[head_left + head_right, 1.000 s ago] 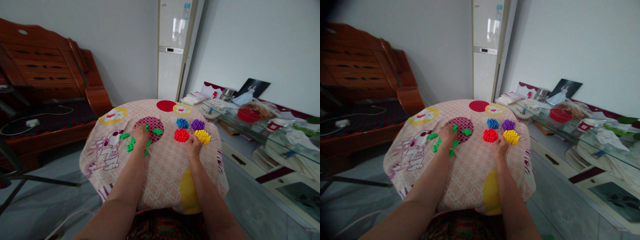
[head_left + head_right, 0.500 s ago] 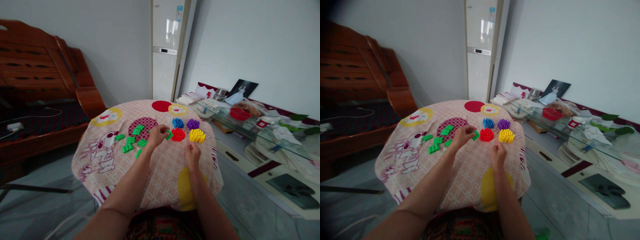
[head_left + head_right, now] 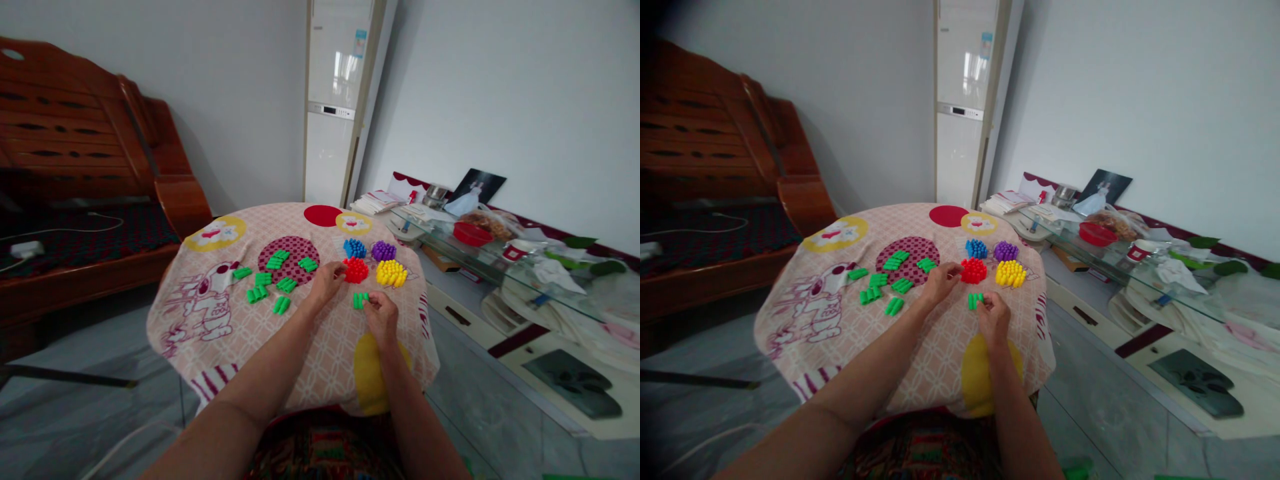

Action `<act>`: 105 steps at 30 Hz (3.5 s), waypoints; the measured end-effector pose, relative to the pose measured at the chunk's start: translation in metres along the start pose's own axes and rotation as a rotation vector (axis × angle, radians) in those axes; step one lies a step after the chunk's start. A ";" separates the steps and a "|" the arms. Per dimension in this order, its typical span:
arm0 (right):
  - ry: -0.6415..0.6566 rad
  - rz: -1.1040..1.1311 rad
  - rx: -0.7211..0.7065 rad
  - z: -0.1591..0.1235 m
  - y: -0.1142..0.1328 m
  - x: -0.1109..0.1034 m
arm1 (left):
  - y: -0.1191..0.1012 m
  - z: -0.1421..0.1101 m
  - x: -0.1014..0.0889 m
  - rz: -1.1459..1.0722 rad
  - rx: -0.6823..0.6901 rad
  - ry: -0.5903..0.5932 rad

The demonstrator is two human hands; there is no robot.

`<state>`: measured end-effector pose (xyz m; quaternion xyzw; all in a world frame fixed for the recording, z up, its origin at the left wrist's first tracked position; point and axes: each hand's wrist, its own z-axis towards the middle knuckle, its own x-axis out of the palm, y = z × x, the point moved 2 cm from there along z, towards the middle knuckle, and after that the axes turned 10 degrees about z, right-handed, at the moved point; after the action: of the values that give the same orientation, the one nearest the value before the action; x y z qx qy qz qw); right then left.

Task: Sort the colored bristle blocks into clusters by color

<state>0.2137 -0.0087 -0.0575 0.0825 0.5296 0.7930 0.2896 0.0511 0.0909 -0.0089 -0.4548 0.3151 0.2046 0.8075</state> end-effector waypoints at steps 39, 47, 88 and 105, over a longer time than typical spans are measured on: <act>-0.224 -0.095 0.051 0.011 -0.005 -0.011 | 0.090 0.013 -0.079 0.488 -0.438 -0.275; -0.243 -0.114 0.003 0.011 -0.003 -0.009 | 0.001 -0.002 -0.035 -0.056 -0.050 -0.086; -0.158 -0.086 -0.031 0.007 -0.001 -0.009 | 0.095 -0.010 -0.087 0.564 -0.508 -0.155; -0.157 -0.099 -0.046 0.008 -0.003 -0.009 | -0.017 -0.019 -0.001 0.040 -0.008 0.237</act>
<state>0.2254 -0.0067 -0.0555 0.1115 0.4903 0.7808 0.3708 0.0549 0.0663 -0.0052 -0.4726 0.4167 0.1666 0.7585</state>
